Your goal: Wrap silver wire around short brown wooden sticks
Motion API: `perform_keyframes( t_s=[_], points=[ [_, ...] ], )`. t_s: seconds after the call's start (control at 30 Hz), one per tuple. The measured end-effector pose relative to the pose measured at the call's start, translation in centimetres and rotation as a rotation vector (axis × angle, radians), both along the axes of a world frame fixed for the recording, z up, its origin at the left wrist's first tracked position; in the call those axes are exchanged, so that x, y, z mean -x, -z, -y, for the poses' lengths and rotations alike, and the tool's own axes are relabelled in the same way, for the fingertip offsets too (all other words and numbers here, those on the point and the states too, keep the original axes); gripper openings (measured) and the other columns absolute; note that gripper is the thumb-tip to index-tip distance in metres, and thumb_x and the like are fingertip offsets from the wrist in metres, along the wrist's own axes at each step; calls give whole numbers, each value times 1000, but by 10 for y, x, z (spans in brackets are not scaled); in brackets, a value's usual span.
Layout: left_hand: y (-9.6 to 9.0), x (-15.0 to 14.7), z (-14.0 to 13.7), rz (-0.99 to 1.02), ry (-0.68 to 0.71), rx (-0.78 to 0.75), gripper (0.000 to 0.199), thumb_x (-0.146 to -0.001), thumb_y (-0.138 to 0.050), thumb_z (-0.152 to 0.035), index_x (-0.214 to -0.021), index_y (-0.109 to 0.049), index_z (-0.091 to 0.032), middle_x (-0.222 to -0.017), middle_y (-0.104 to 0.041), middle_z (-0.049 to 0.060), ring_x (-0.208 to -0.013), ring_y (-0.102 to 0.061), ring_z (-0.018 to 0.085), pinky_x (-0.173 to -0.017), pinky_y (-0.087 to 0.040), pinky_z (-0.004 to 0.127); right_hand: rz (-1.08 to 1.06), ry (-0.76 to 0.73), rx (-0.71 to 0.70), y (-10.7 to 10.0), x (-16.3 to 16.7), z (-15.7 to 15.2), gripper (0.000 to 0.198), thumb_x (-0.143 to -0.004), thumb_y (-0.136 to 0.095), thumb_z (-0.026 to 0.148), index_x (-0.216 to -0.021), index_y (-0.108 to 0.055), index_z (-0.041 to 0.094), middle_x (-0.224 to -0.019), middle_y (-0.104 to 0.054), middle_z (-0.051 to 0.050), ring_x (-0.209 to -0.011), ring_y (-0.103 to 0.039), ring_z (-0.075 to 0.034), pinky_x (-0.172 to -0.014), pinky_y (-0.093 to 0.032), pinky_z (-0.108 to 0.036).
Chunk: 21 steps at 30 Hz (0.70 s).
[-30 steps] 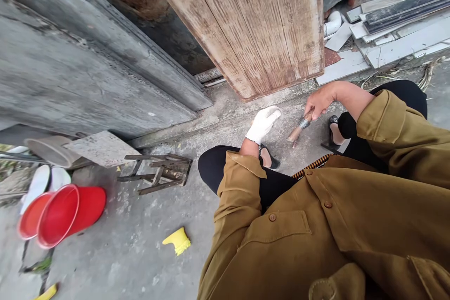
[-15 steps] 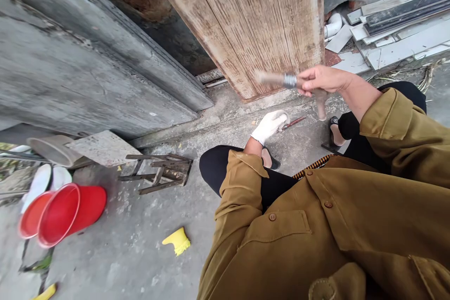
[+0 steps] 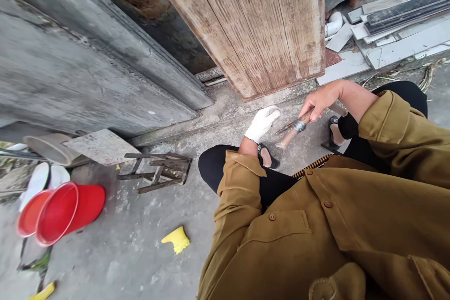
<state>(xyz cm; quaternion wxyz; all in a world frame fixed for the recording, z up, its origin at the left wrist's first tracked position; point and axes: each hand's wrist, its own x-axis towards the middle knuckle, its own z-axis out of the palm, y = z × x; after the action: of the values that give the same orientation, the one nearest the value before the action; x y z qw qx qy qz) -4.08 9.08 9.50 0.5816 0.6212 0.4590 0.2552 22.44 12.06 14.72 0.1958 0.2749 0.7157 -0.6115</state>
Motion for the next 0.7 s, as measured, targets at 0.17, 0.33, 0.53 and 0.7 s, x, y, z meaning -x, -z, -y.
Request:
perform_keyframes(
  t_s=[0.17, 0.33, 0.53, 0.7],
  points=[
    [6, -4, -3, 55, -4, -42, 40, -78, -73, -54, -80, -65, -14, -70, -62, 3, -64, -53, 13, -61, -42, 26, -141, 189, -87, -11, -14, -5, 53, -78, -75, 49, -123, -70, 22, -85, -67, 0, -76, -58, -13, -76, -46, -28],
    [12, -10, 5, 97, 109, 54, 49, -84, -63, -64, -86, -64, -15, -53, -44, -4, -47, -37, 9, -47, -34, 24, -290, 609, -281, -12, -10, -3, 48, -82, -69, 49, -121, -67, 21, -88, -67, -3, -74, -56, -14, -72, -47, -29],
    [17, -18, 14, 64, 387, 105, 56, -86, -59, -67, -91, -68, -12, -57, -48, -3, -46, -37, 7, -46, -29, 21, -239, 1092, -535, -2, -1, -15, 38, -93, -55, 47, -112, -64, 16, -85, -64, -8, -75, -56, -17, -68, -46, -30],
    [1, -17, 15, 26, 384, 106, 56, -81, -64, -67, -83, -70, -12, -66, -62, 5, -48, -40, 8, -47, -27, 24, 263, 859, -775, 18, -7, -26, 39, -90, -60, 39, -120, -67, 15, -101, -68, -12, -93, -61, -25, -76, -44, -34]
  ],
)
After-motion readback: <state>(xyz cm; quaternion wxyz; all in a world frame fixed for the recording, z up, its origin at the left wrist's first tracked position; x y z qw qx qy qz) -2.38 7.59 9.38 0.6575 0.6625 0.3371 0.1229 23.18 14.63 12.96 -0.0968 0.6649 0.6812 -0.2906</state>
